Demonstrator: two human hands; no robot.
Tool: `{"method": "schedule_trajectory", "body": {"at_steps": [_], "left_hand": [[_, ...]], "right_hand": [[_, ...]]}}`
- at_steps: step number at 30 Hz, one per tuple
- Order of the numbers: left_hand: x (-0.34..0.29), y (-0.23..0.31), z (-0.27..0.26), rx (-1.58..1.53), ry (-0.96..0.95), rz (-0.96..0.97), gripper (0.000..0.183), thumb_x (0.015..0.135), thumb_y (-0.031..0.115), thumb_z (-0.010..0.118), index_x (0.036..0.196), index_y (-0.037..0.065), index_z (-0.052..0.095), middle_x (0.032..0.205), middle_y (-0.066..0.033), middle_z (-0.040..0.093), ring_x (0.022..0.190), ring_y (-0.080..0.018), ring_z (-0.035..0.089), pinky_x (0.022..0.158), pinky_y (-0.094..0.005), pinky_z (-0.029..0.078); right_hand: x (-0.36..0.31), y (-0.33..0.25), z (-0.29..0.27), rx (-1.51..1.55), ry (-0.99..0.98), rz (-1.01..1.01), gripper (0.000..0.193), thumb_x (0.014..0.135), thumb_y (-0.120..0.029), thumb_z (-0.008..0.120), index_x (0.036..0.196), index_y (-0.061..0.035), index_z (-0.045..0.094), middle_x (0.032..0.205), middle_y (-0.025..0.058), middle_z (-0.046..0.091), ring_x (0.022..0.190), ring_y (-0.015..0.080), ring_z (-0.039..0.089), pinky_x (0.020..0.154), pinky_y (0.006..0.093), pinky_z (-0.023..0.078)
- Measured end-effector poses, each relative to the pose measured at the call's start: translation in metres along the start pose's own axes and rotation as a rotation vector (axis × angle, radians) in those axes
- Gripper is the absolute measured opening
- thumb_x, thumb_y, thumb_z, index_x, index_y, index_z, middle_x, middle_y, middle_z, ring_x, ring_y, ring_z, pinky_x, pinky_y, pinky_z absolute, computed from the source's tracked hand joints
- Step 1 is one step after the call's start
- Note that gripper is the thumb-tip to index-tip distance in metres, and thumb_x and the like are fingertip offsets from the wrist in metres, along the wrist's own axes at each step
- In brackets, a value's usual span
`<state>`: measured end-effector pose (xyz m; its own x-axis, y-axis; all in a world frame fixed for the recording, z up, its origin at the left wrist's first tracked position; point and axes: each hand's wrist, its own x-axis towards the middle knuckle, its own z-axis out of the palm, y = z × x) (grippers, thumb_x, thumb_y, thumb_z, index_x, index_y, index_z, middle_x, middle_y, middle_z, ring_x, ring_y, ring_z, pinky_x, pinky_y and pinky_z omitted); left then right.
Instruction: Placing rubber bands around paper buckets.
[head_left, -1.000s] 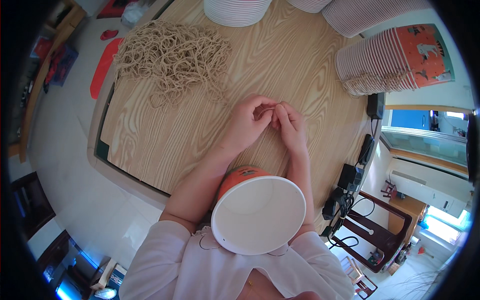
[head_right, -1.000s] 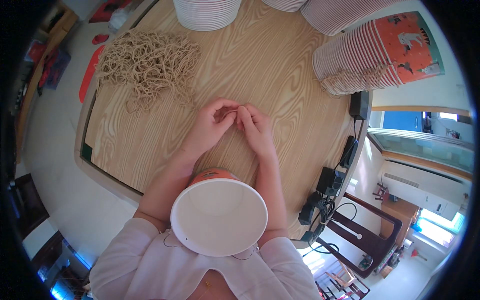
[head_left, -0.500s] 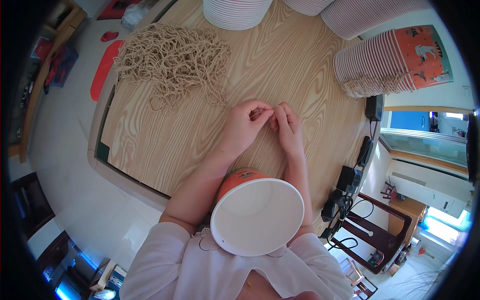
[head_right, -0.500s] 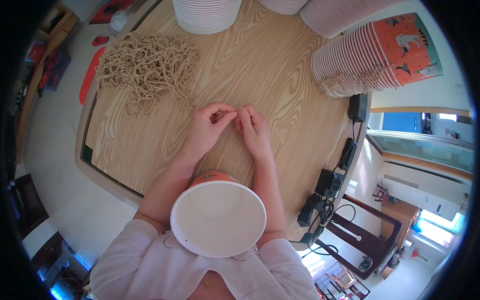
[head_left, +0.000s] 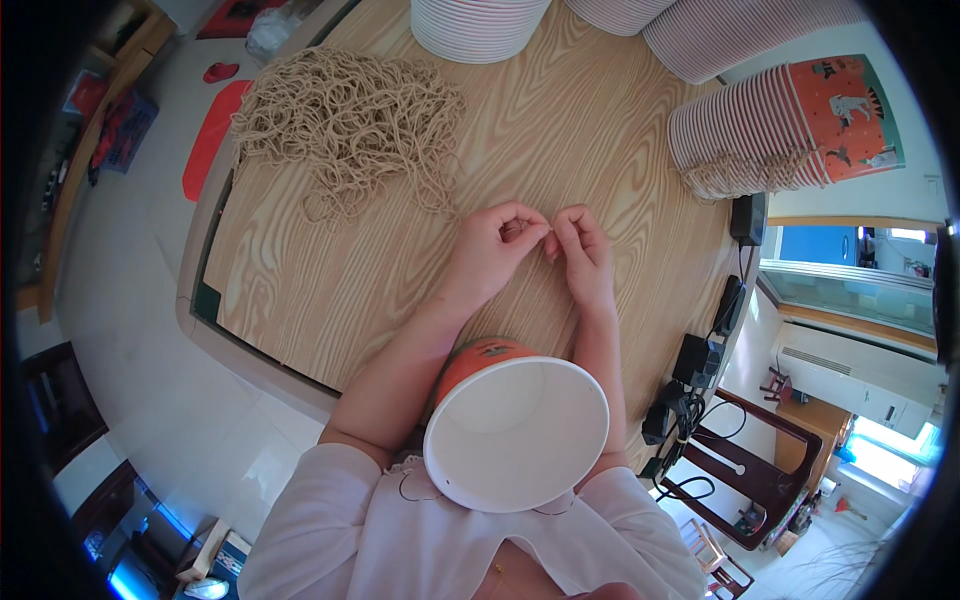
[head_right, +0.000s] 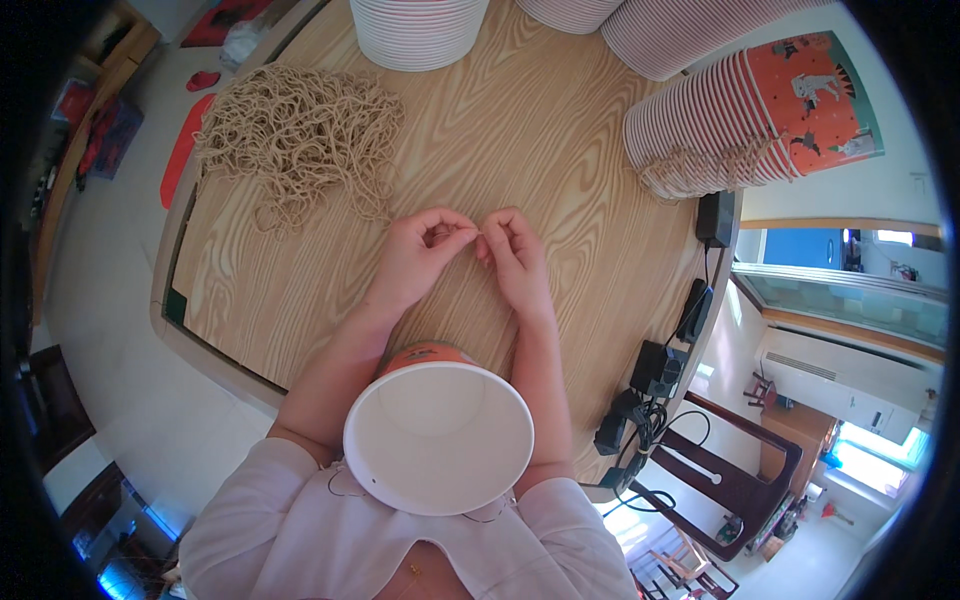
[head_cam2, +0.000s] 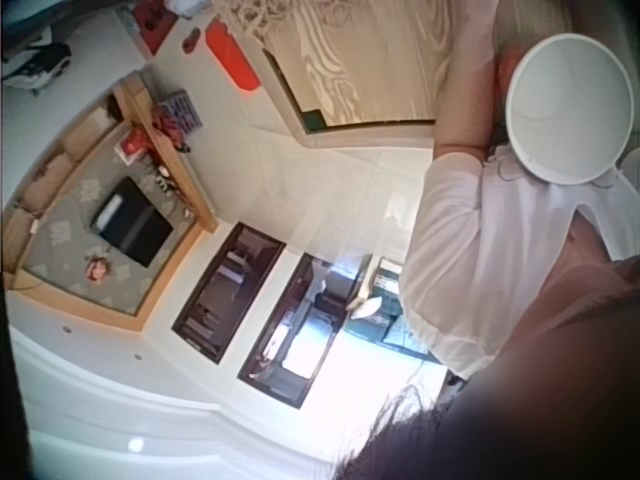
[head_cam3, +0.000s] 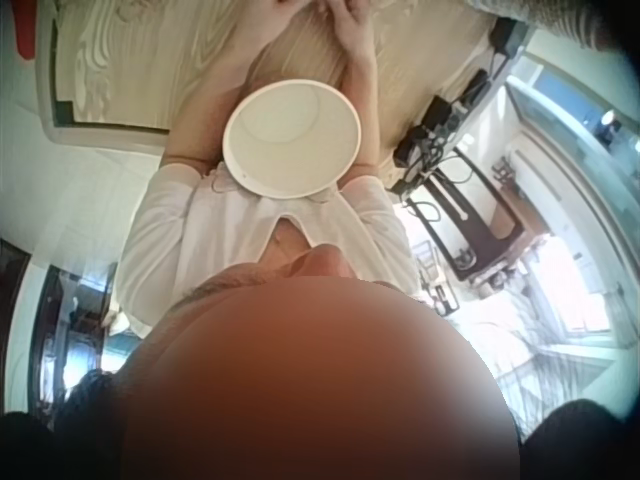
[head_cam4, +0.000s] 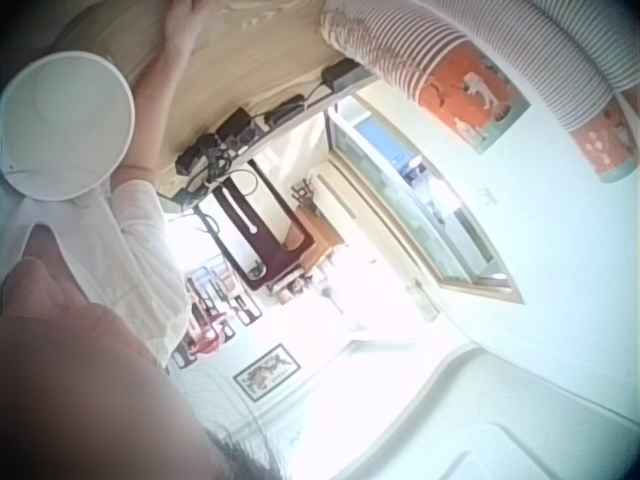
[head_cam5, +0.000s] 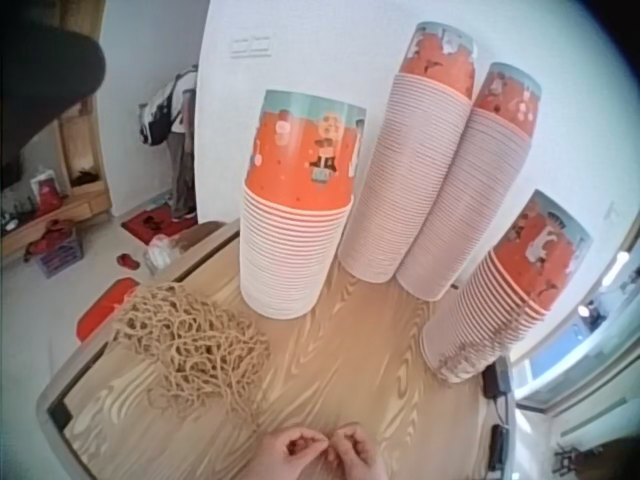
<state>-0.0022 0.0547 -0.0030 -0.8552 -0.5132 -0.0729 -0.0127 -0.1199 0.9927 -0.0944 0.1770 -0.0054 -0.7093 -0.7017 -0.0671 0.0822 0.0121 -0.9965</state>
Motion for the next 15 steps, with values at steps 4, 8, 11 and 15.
{"method": "schedule_trajectory", "body": {"at_steps": [4, 8, 11, 15], "left_hand": [[-0.006, 0.009, -0.001, 0.130, -0.033, -0.012, 0.007, 0.081, 0.004, 0.067, 0.088, 0.004, 0.069, 0.062, 0.0076, 0.048, 0.057, -0.0023, 0.037, 0.051, -0.0194, 0.031], [-0.005, 0.004, 0.003, 0.016, -0.002, -0.016, 0.009, 0.081, 0.005, 0.067, 0.089, 0.003, 0.070, 0.061, 0.0078, 0.048, 0.057, -0.0018, 0.037, 0.050, -0.0195, 0.030], [-0.002, 0.003, -0.001, -0.090, 0.023, -0.012, 0.011, 0.082, 0.008, 0.067, 0.090, 0.001, 0.069, 0.072, 0.0007, 0.063, 0.063, -0.0044, 0.053, 0.057, -0.0205, 0.043], [0.004, -0.011, -0.003, -0.121, 0.015, 0.012, 0.012, 0.082, 0.009, 0.066, 0.090, 0.000, 0.069, 0.077, -0.0021, 0.066, 0.070, -0.0060, 0.057, 0.062, -0.0206, 0.045]], "right_hand": [[-0.002, -0.001, -0.001, -0.028, 0.042, 0.049, 0.022, 0.098, -0.021, 0.045, 0.082, -0.0065, 0.050, 0.068, -0.0014, 0.052, 0.064, 0.0063, 0.048, 0.059, 0.0203, 0.039], [-0.003, 0.005, -0.007, 0.086, 0.056, 0.035, 0.023, 0.098, -0.021, 0.044, 0.085, -0.0050, 0.054, 0.071, 0.0003, 0.055, 0.067, 0.0079, 0.052, 0.062, 0.0205, 0.041], [-0.004, 0.004, 0.004, 0.091, 0.083, -0.030, 0.018, 0.094, -0.013, 0.052, 0.105, -0.0009, 0.060, 0.082, 0.0054, 0.063, 0.078, 0.0117, 0.059, 0.075, 0.0227, 0.047], [-0.008, -0.002, 0.018, 0.043, 0.050, -0.145, 0.021, 0.089, -0.007, 0.058, 0.109, -0.0010, 0.062, 0.087, 0.0058, 0.066, 0.080, 0.0120, 0.060, 0.076, 0.0234, 0.048]]}}
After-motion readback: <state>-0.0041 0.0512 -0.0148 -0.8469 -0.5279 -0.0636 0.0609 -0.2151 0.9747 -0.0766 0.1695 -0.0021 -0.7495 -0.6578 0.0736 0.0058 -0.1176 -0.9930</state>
